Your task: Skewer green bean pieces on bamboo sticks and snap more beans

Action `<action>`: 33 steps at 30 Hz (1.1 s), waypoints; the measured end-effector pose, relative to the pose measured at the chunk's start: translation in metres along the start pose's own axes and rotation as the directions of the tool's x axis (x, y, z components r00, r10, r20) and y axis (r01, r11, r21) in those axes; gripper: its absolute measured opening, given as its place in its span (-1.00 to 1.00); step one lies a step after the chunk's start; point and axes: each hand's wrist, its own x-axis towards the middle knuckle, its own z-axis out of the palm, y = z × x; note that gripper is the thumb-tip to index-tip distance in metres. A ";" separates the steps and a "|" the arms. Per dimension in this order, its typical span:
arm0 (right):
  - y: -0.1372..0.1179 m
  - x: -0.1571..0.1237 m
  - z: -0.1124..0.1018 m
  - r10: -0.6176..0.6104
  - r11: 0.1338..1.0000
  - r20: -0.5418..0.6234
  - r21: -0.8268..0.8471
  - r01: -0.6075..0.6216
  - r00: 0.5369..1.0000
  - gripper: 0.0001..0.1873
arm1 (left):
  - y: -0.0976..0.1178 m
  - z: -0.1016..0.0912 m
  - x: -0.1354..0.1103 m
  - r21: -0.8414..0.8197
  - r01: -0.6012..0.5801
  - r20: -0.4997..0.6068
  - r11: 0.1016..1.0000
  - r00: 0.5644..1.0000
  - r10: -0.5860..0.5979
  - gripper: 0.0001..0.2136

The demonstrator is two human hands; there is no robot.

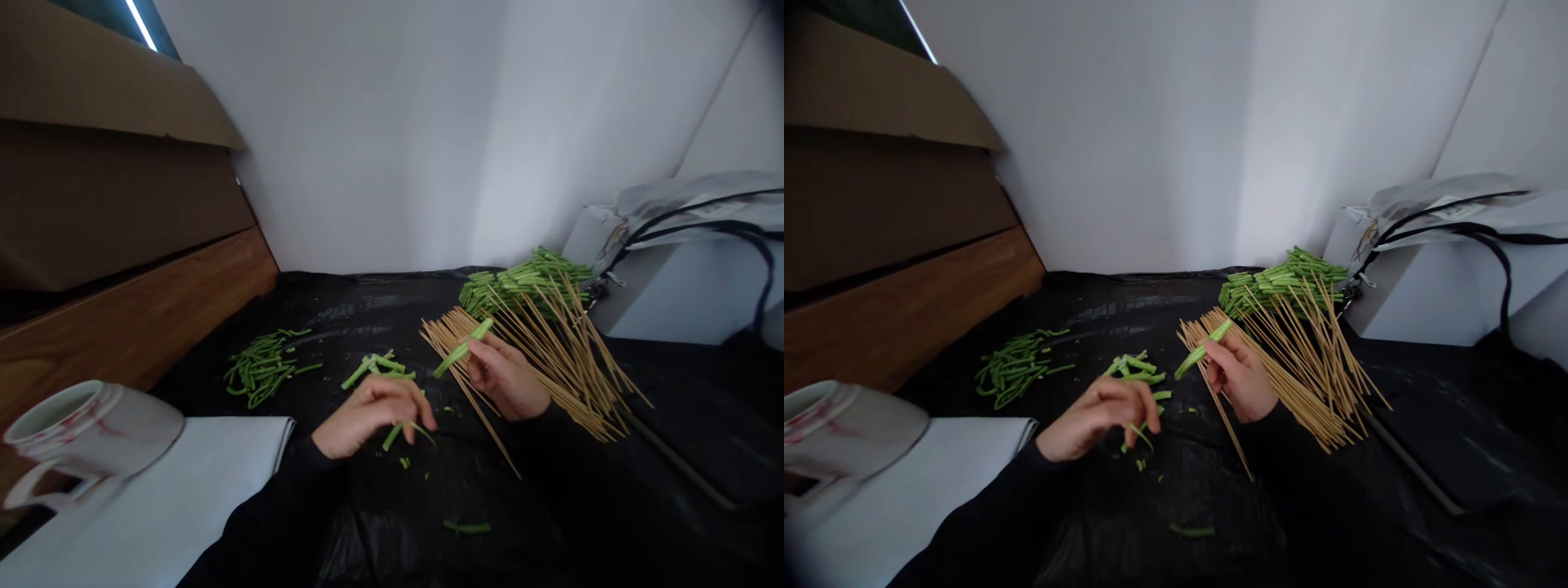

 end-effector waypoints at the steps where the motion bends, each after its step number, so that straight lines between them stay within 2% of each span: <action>1: -0.001 -0.001 0.001 0.011 1.000 0.004 -0.002 -0.011 1.000 -0.70 | 0.000 0.004 0.000 0.165 -0.019 0.053 0.986 0.999 0.010 -0.78; 2: -0.001 -0.001 0.001 0.022 1.000 0.014 0.002 -0.022 1.000 -0.70 | -0.001 0.007 0.000 0.306 -0.048 0.064 0.951 0.997 0.030 -0.84; 4: -0.002 -0.003 0.003 0.042 0.999 0.037 0.024 -0.043 0.998 -0.69 | -0.005 0.011 0.002 0.483 -0.063 -0.028 0.874 0.996 0.087 -0.87; 7: -0.002 -0.006 0.005 0.066 0.997 0.107 0.027 -0.069 0.992 -0.66 | -0.011 0.007 0.005 0.508 0.052 -0.301 0.860 0.946 0.121 -0.81; 9: 0.001 -0.009 0.006 0.079 0.997 0.204 0.001 -0.080 0.976 -0.67 | -0.015 0.003 0.006 0.451 0.095 -0.401 0.888 0.910 0.106 -0.76; 11: 0.005 -0.012 0.007 0.073 0.997 0.320 -0.028 -0.068 0.945 -0.69 | -0.018 0.002 0.008 0.382 0.089 -0.369 0.920 0.927 0.063 -0.75; 14: 0.013 -0.014 0.007 0.050 0.995 0.423 -0.095 -0.011 0.905 -0.74 | -0.024 0.004 0.008 0.334 0.076 -0.230 0.940 0.973 0.003 -0.77; 19: 0.014 -0.013 0.007 0.011 0.974 0.355 -0.215 0.070 0.935 -0.76 | -0.031 0.005 0.007 0.476 0.069 -0.189 0.877 0.982 0.025 -0.79; 22: 0.009 -0.013 0.009 0.002 0.947 0.324 -0.303 0.102 0.946 -0.77 | -0.027 0.005 0.006 0.601 0.048 -0.139 0.798 0.989 0.045 -0.82; 26: 0.003 -0.015 0.011 0.002 0.925 0.285 -0.364 0.106 0.958 -0.80 | -0.020 0.008 0.005 0.688 0.024 -0.088 0.726 0.995 0.050 -0.85; 33: 0.005 -0.015 0.011 -0.051 0.931 0.225 -0.341 0.128 0.973 -0.83 | -0.023 0.014 0.005 0.733 0.049 -0.168 0.679 0.980 0.110 -0.88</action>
